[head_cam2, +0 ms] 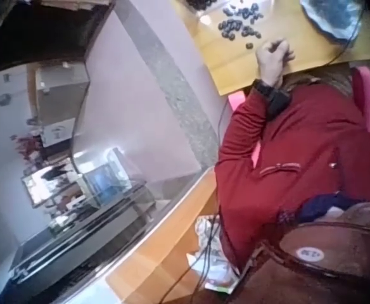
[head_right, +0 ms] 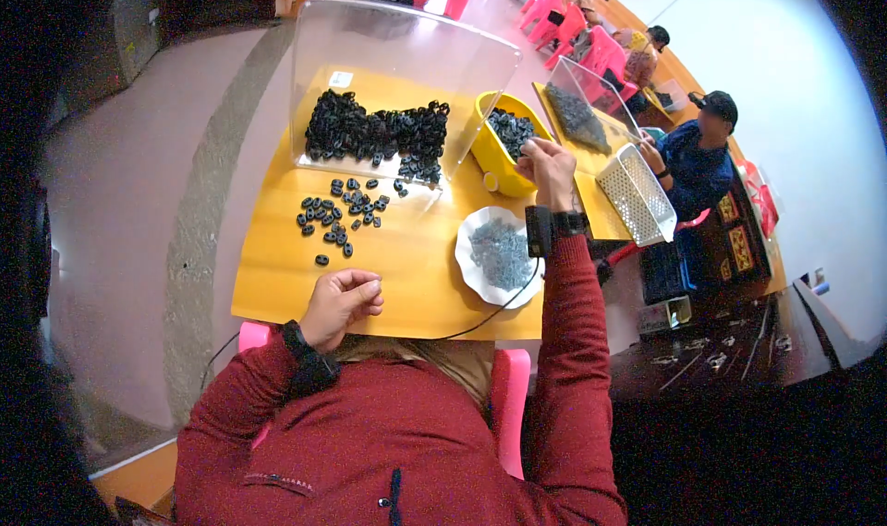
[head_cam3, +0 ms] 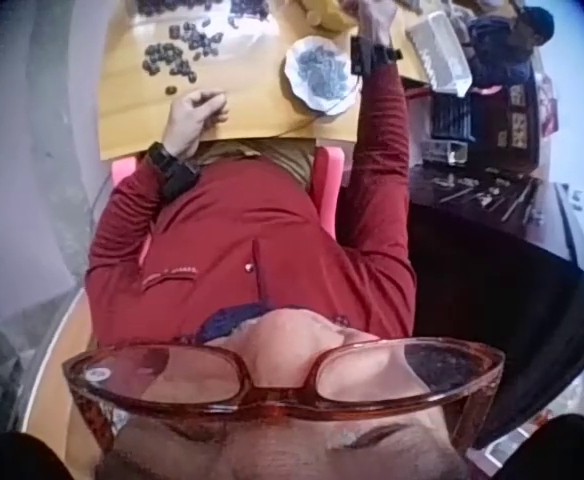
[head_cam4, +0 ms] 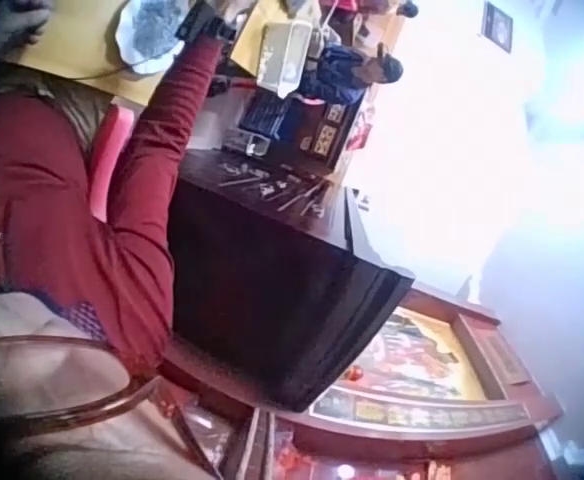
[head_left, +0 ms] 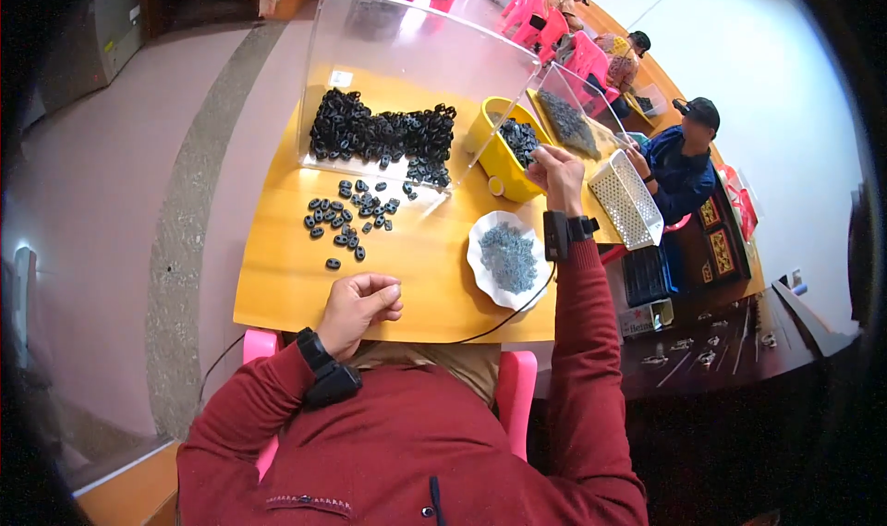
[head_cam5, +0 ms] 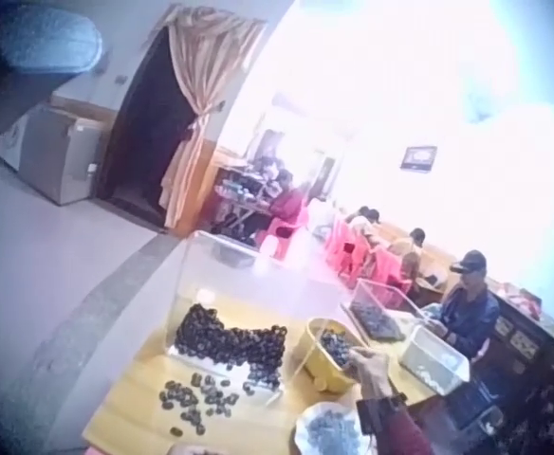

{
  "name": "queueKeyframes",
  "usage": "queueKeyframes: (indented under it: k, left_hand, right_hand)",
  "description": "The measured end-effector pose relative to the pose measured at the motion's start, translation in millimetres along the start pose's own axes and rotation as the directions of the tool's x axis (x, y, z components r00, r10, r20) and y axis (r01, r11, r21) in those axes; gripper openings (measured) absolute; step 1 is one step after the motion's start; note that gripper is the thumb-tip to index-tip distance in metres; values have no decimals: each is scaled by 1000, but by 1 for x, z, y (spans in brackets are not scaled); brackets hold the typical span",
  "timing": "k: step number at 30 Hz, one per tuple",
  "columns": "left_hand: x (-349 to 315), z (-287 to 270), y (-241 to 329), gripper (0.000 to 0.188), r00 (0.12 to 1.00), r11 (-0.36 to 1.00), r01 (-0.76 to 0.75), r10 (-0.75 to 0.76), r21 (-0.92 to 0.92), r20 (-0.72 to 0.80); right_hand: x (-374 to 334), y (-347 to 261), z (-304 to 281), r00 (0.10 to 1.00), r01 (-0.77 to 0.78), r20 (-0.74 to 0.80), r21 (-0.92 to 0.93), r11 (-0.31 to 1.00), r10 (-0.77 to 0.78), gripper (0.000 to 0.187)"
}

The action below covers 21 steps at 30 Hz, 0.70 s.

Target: The person picks up a black plastic toggle and a metal spring by hand, inserts the spring into the toggle, and places the assembled unit into a white plate.

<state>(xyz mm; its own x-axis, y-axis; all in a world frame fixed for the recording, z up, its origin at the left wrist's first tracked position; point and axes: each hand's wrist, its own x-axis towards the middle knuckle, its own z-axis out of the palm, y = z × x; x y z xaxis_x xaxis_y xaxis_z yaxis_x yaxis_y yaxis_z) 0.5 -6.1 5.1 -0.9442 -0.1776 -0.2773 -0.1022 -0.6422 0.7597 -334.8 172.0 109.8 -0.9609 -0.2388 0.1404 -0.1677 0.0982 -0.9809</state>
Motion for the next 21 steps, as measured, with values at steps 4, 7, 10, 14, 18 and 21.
queueKeyframes:
  k: [4,7,10,14,18,21]
  left_hand:
    - [0,-5,0,16,1000,1000,3,-3,-7,-7]
    - [1,-5,0,16,1000,1000,-13,13,26,2]
    - [2,-2,0,17,999,1000,-12,11,17,34]
    - [2,-4,-4,18,999,999,-31,30,32,39]
    - [0,-5,-6,20,999,1000,-27,27,16,24]
    - [0,-5,-6,19,999,999,-36,35,16,40]
  right_hand:
    - [-44,1,1,980,-49,187,-118,992,70,23]
    - [-76,0,-3,944,15,324,-231,973,62,23]
    - [-100,5,10,907,106,420,-259,960,13,19]
    - [-116,15,48,831,170,556,-285,943,18,20]
    - [-123,21,92,736,299,675,-379,876,40,24]
    - [-124,38,119,727,414,685,-389,823,-42,26]
